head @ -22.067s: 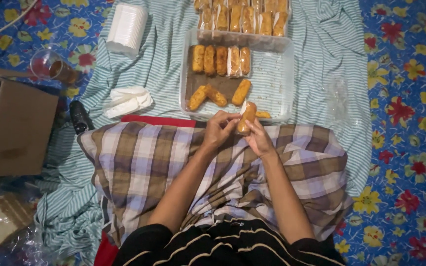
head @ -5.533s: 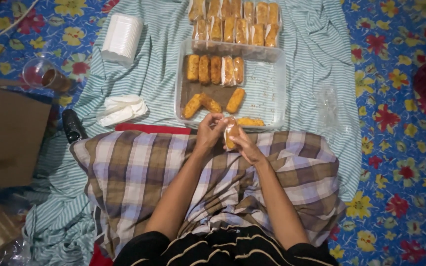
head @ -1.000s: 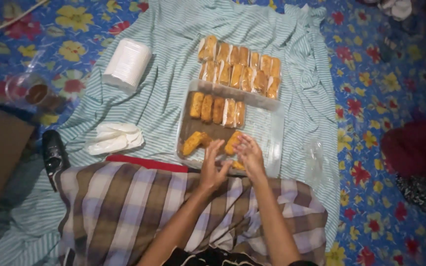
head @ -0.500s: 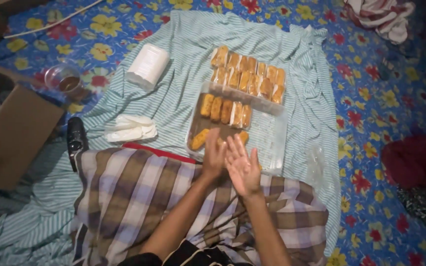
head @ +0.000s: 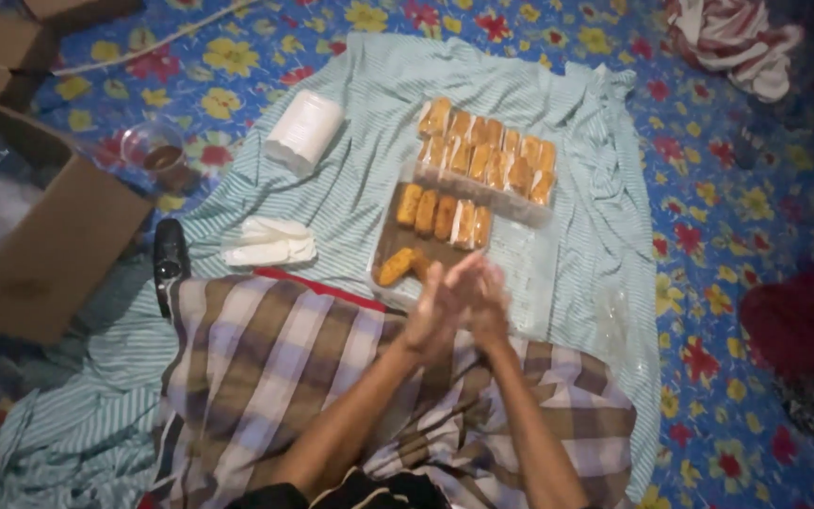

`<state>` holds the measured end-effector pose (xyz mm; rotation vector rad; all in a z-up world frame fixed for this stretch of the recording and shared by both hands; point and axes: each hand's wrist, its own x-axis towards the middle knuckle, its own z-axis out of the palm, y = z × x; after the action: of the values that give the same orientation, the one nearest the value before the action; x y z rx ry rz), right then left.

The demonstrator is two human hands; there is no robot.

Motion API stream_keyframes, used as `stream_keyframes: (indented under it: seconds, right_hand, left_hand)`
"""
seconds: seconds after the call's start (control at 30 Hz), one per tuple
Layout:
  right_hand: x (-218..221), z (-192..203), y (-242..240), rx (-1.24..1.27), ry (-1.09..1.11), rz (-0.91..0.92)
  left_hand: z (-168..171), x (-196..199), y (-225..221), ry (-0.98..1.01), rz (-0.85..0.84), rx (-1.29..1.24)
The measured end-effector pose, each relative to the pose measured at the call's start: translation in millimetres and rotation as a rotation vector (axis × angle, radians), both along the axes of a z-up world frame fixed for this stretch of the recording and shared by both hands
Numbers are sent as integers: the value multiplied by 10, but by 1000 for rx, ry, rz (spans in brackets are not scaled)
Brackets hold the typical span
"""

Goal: Individually wrapping rectangular snacks in plastic sheets and organizing them in a plastic container.

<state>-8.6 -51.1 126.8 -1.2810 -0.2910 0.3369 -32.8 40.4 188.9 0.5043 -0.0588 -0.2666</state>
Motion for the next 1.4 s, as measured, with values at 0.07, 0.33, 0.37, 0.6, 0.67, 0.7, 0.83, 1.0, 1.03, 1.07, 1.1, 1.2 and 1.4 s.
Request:
stream_keyframes:
  seconds: [0.07,0.33,0.37,0.6,0.67,0.7,0.83,1.0,1.03,1.07,1.1,1.2,1.4]
  right_hand:
    - [12,11,-58,82,71,14]
    - [87,69,-437,475,445,26]
    - [73,119,-465,534,515,-52]
    - [-10,346,-227,676,109,-61]
    - [-43,342,-85,2,-420,-201]
    - [-43,345,-14,-731,-872,-281]
    - [197,-309,-294,-978,-944,-284]
    - [447,-694,-433,34,172,-410]
    - [395,-675,-442,39,170,-447]
    - [347,-653,-441,129,209,-412]
    - [301,-632,-429,220,245,-375]
    - [109,-351,-293,491,340,-230]
    - [-38,621,-281,510,89,-80]
  left_hand:
    - [-14,24,-163,-151,9,81]
    - [-1324,638,-480,-1084,759,1276]
    - [-1570,751,-370,-931,808,1312]
    - [-2409,656,-406,-167,266,856]
    - [-1956,603,-457,-185,207,738]
    - [-1727,585,-486,-181,182,617]
    - [-886,299,-276,-136,56,235]
    - [155,90,-196,-336,155,314]
    - [43,115,-235,-344,119,309]
    - [-68,136,-269,-613,221,695]
    - [-179,158,-295,-889,329,1075]
    - [-834,377,-172,-1289,485,1434]
    - [-1977,976,447,-966,666,1605]
